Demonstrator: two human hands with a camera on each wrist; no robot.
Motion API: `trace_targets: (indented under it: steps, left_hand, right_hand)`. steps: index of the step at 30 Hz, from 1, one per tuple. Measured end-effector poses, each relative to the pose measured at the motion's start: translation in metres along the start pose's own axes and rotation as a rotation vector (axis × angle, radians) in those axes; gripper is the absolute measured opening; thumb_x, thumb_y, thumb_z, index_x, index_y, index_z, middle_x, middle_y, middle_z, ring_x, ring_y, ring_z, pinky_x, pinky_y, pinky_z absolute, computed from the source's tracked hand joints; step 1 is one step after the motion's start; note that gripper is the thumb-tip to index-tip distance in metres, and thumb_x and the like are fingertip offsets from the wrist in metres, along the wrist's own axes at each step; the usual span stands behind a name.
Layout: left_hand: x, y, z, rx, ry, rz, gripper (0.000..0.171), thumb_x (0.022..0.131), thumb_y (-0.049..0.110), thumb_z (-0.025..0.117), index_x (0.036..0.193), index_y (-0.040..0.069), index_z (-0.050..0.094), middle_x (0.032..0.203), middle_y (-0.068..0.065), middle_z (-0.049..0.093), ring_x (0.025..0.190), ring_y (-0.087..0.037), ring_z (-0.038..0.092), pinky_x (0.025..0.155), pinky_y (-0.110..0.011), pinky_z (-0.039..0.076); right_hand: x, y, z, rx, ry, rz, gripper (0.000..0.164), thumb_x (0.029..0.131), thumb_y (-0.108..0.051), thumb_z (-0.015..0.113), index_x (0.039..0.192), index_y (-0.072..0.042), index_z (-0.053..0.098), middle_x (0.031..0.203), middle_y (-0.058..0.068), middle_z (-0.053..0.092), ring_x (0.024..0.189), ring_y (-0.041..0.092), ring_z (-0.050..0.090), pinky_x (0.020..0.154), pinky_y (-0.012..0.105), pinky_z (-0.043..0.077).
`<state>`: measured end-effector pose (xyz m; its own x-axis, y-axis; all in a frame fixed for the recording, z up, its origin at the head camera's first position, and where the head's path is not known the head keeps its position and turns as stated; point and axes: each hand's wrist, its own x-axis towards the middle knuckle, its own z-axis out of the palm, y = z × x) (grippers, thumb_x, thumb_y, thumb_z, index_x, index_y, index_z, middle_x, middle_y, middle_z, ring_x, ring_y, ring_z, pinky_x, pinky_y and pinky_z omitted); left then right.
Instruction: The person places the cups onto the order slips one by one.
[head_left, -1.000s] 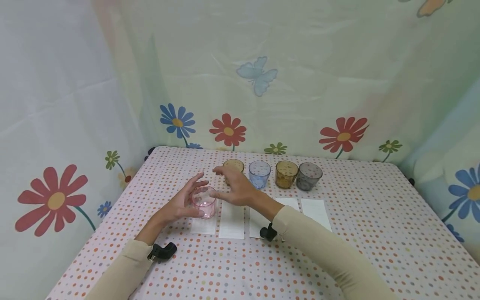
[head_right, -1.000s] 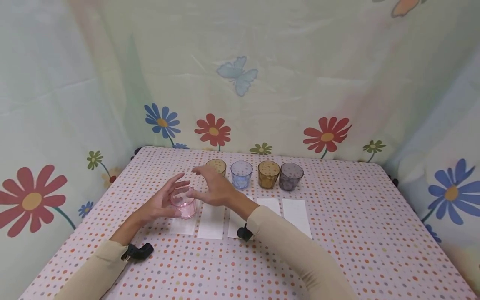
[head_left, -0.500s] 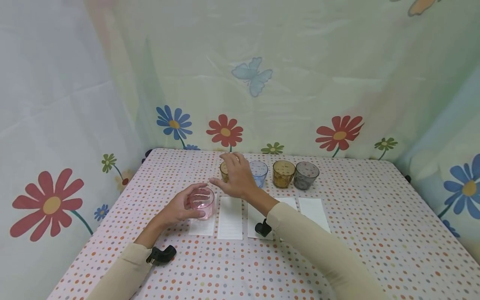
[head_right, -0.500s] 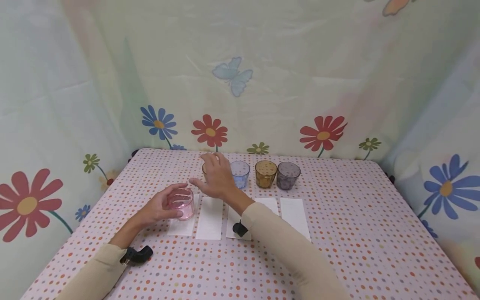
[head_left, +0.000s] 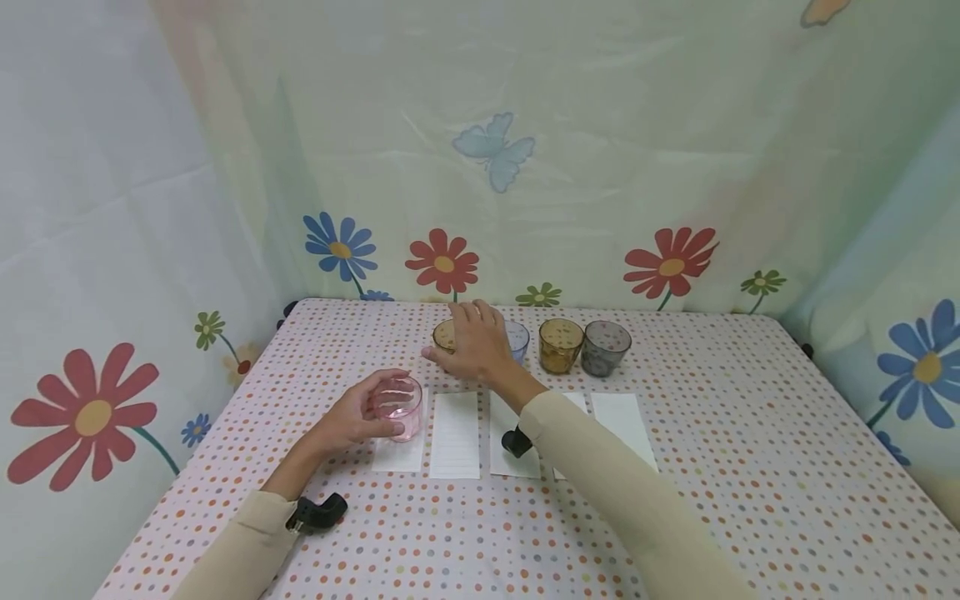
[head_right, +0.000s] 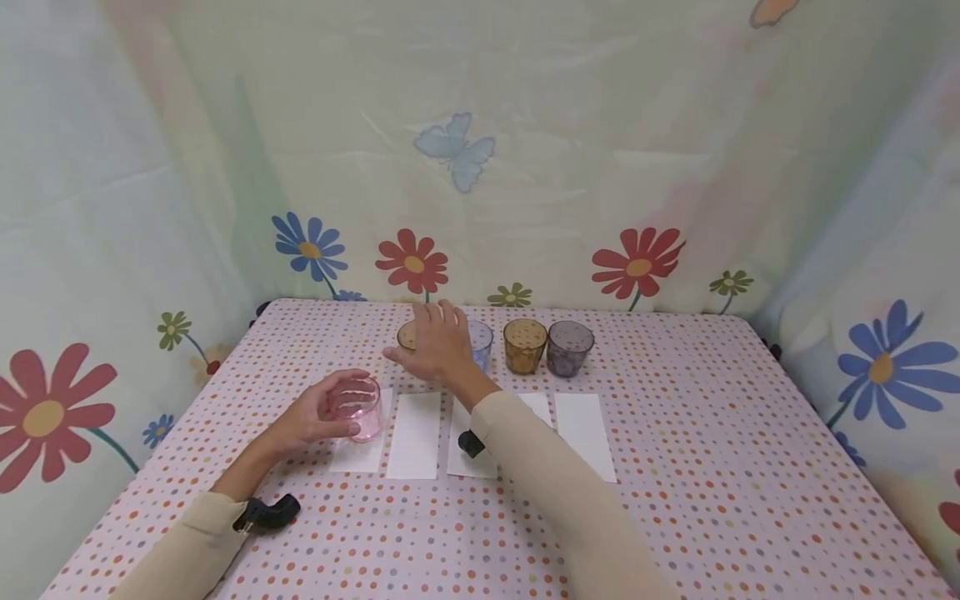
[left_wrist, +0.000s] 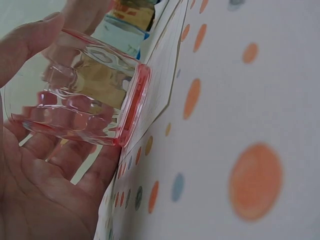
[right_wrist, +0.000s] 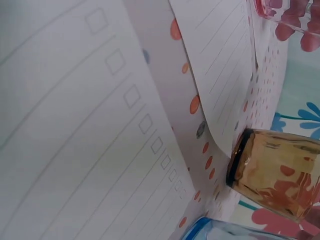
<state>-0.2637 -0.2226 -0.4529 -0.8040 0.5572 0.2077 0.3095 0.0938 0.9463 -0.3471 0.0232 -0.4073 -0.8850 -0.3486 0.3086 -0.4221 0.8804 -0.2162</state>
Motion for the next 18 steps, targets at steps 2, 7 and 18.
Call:
trace_targets:
  steps: [2, 7, 18]
  left_hand:
    - [-0.0005, -0.0011, -0.0004, 0.004, 0.003, -0.004, 0.078, 0.087, 0.006, 0.078, 0.152, -0.003, 0.034, 0.145, -0.027, 0.05, 0.134, -0.049, 0.048, 0.105, -0.042, 0.049]
    - [-0.0018, -0.0031, -0.0016, 0.0, 0.002, -0.007, 0.078, 0.088, 0.007, 0.077, 0.151, -0.004, 0.034, 0.145, -0.028, 0.05, 0.134, -0.05, 0.048, 0.104, -0.038, 0.051]
    - [-0.0015, -0.0025, -0.0025, -0.002, -0.002, -0.009, 0.076, 0.087, 0.007, 0.077, 0.151, 0.001, 0.037, 0.144, -0.028, 0.05, 0.133, -0.051, 0.049, 0.099, -0.031, 0.053]
  right_hand:
    - [0.0014, -0.001, -0.0004, -0.009, -0.027, 0.007, 0.096, 0.087, -0.075, 0.054, 0.156, -0.011, 0.034, 0.158, 0.011, 0.04, 0.15, 0.035, 0.026, 0.121, 0.058, 0.02]
    - [0.0037, -0.0042, -0.0008, -0.012, -0.074, 0.023, 0.098, 0.086, -0.077, 0.054, 0.158, -0.013, 0.031, 0.158, 0.01, 0.04, 0.15, 0.033, 0.025, 0.12, 0.058, 0.021]
    - [0.0077, -0.0039, 0.0005, -0.083, -0.142, 0.085, 0.102, 0.083, -0.083, 0.052, 0.156, -0.013, 0.036, 0.154, 0.011, 0.047, 0.143, 0.033, 0.039, 0.119, 0.056, 0.025]
